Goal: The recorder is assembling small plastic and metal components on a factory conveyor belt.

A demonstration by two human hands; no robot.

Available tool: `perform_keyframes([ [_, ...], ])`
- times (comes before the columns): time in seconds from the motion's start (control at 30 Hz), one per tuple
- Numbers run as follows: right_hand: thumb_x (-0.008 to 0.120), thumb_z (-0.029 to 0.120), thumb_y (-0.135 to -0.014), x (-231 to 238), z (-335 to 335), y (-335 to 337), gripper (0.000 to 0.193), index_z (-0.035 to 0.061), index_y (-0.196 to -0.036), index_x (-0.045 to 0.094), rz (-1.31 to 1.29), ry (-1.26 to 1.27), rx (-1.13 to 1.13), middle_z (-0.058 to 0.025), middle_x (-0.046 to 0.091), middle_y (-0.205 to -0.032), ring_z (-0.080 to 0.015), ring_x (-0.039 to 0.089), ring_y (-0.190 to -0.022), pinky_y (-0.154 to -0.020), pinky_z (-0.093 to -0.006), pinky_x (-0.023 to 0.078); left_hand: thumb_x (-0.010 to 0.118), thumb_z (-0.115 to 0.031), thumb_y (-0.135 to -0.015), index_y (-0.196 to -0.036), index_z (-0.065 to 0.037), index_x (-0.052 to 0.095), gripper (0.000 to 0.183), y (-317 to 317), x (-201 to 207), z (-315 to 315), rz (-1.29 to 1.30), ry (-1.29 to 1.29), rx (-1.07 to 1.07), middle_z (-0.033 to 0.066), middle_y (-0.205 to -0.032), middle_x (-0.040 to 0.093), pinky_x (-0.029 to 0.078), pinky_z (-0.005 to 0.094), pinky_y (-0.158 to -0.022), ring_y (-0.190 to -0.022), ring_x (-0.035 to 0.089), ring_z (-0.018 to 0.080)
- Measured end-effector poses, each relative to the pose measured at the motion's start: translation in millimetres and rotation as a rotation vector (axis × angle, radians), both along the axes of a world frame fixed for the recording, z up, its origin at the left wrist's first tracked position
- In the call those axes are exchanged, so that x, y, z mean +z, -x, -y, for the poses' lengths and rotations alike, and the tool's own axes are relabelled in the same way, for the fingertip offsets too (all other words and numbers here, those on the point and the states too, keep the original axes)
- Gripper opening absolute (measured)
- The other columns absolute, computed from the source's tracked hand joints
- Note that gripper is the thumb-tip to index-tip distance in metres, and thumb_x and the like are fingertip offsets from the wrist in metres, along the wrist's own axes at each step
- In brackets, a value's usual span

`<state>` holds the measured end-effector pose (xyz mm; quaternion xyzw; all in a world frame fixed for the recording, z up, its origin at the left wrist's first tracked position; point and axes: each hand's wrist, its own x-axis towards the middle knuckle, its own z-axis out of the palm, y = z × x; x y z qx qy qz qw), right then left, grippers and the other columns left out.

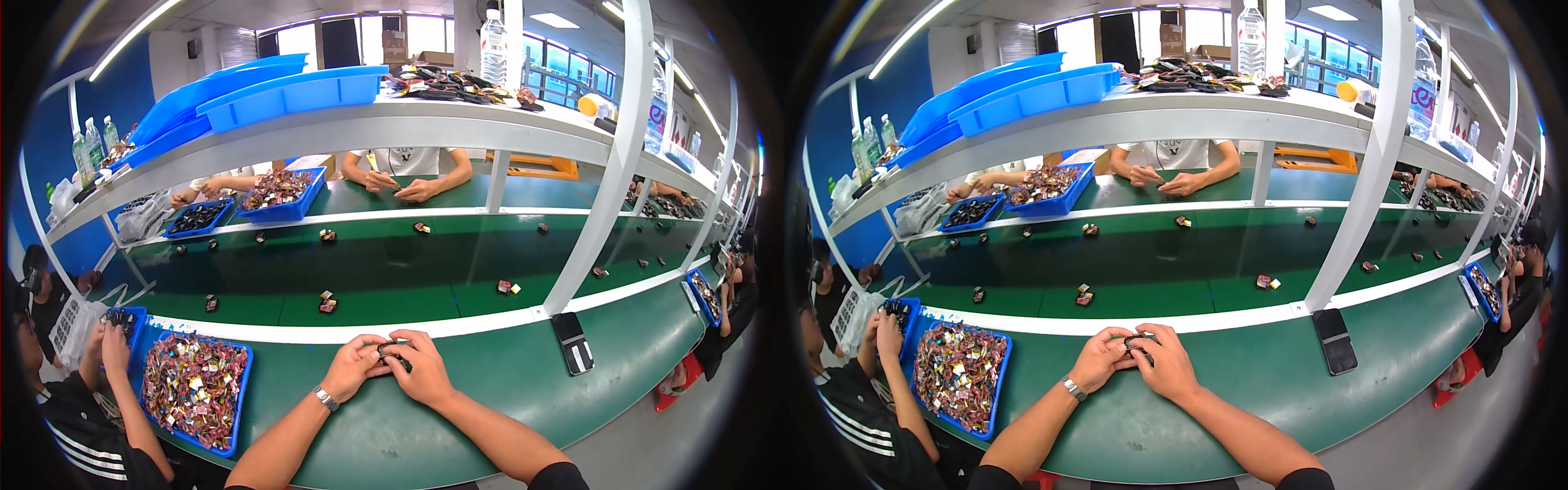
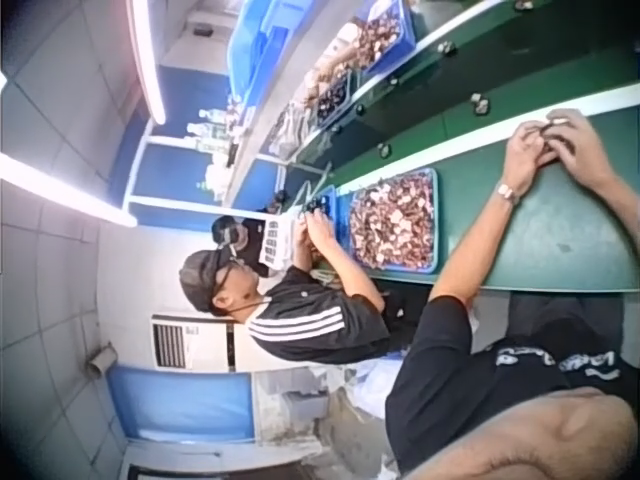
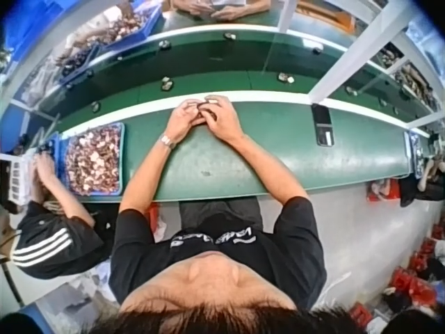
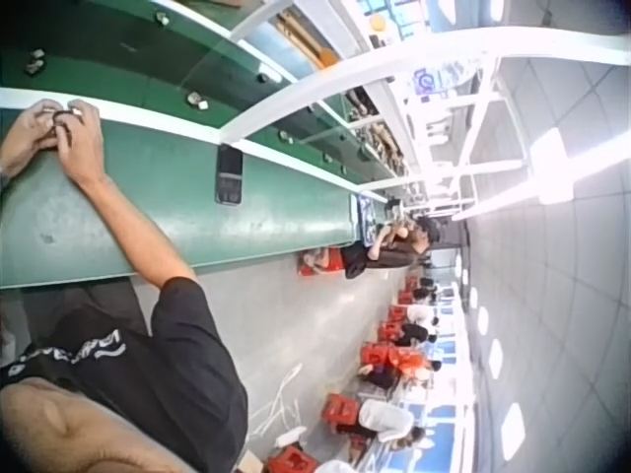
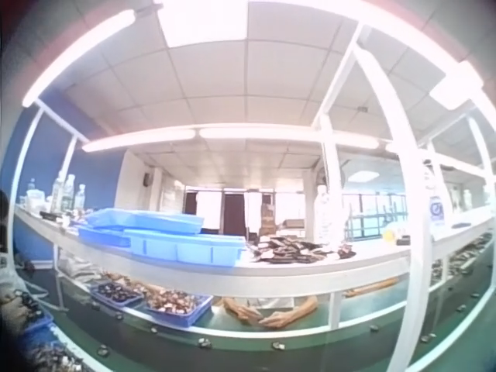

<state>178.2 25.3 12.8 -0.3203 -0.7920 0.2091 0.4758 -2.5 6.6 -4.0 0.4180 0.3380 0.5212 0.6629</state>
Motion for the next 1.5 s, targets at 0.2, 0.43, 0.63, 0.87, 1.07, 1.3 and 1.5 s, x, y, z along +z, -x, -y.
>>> perform_keyframes([
  [0.2, 0.074, -0.002, -0.077, 4, -1, 0, 0.018, 0.0038, -0.093, 0.069, 0.017, -0.186, -0.063, -0.0097, 0.062, -0.103, -0.0258, 0.063, -0.093, -0.076, -0.0337, 0.057, 0.047, -0.003, -0.102, -0.127, -0.001, 0.048, 0.025, -4, 8, 2, -0.036, 0.022, -0.006, 0.0155, -0.122, 0.062, 0.054, 0.0383, -0.100, -0.114, 0.063, 0.0215],
  [0.43, 0.073, 0.003, -0.078, 3, 0, 2, 0.018, 0.0056, -0.095, 0.070, 0.041, -0.218, -0.094, -0.0053, 0.064, -0.098, -0.0232, 0.063, -0.088, -0.071, -0.0338, 0.057, 0.052, -0.007, -0.101, -0.126, -0.003, 0.048, 0.026, -3, 2, 1, -0.023, 0.027, 0.001, 0.0138, -0.119, 0.064, 0.056, 0.0388, -0.097, -0.111, 0.064, 0.0212],
  [0.63, 0.073, 0.004, -0.078, 1, 1, 3, 0.018, 0.0055, -0.095, 0.070, 0.054, -0.272, -0.138, -0.0049, 0.063, -0.098, -0.0221, 0.063, -0.086, -0.067, -0.0333, 0.057, 0.046, -0.003, -0.102, -0.125, -0.002, 0.049, 0.024, -4, 7, 1, -0.051, 0.021, -0.005, 0.0146, -0.120, 0.063, 0.056, 0.0370, -0.097, -0.111, 0.064, 0.0212],
  [0.87, 0.072, 0.004, -0.079, -2, 1, 8, 0.016, 0.0058, -0.094, 0.070, 0.073, -0.283, -0.176, -0.0045, 0.062, -0.097, -0.0221, 0.062, -0.083, -0.066, -0.0337, 0.056, 0.052, -0.008, -0.101, -0.121, -0.003, 0.052, 0.021, -7, 5, 1, -0.071, 0.026, 0.037, 0.0139, -0.116, 0.065, 0.058, 0.0384, -0.093, -0.105, 0.066, 0.0199],
  [1.07, 0.071, 0.003, -0.079, -2, 1, 7, 0.018, 0.0040, -0.097, 0.069, 0.090, -0.293, -0.140, -0.0053, 0.062, -0.100, -0.0227, 0.062, -0.086, -0.067, -0.0326, 0.056, 0.052, -0.006, -0.100, -0.118, 0.000, 0.054, 0.018, -11, 6, 3, -0.155, -0.014, 0.115, 0.0134, -0.112, 0.067, 0.061, 0.0327, -0.084, -0.102, 0.067, 0.0190],
  [1.3, 0.069, -0.001, -0.084, -3, -4, 0, 0.018, -0.0004, -0.102, 0.070, -0.129, 0.215, -0.057, -0.0115, 0.068, -0.095, -0.0180, 0.070, -0.080, -0.070, -0.0271, 0.057, 0.053, -0.004, -0.099, -0.115, 0.002, 0.055, 0.017, -18, 2, 3, -0.194, -0.035, 0.172, 0.0126, -0.109, 0.067, 0.062, 0.0315, -0.077, -0.096, 0.067, 0.0169],
  [1.5, 0.068, 0.001, -0.084, -1, -2, 4, 0.014, -0.0010, -0.098, 0.069, -0.177, 0.232, -0.058, -0.0116, 0.067, -0.091, -0.0195, 0.069, -0.075, -0.068, -0.0292, 0.057, 0.053, -0.003, -0.099, -0.115, 0.002, 0.054, 0.017, -18, -1, 2, -0.290, -0.083, 0.207, 0.0118, -0.106, 0.066, 0.061, 0.0297, -0.072, -0.094, 0.066, 0.0161],
])
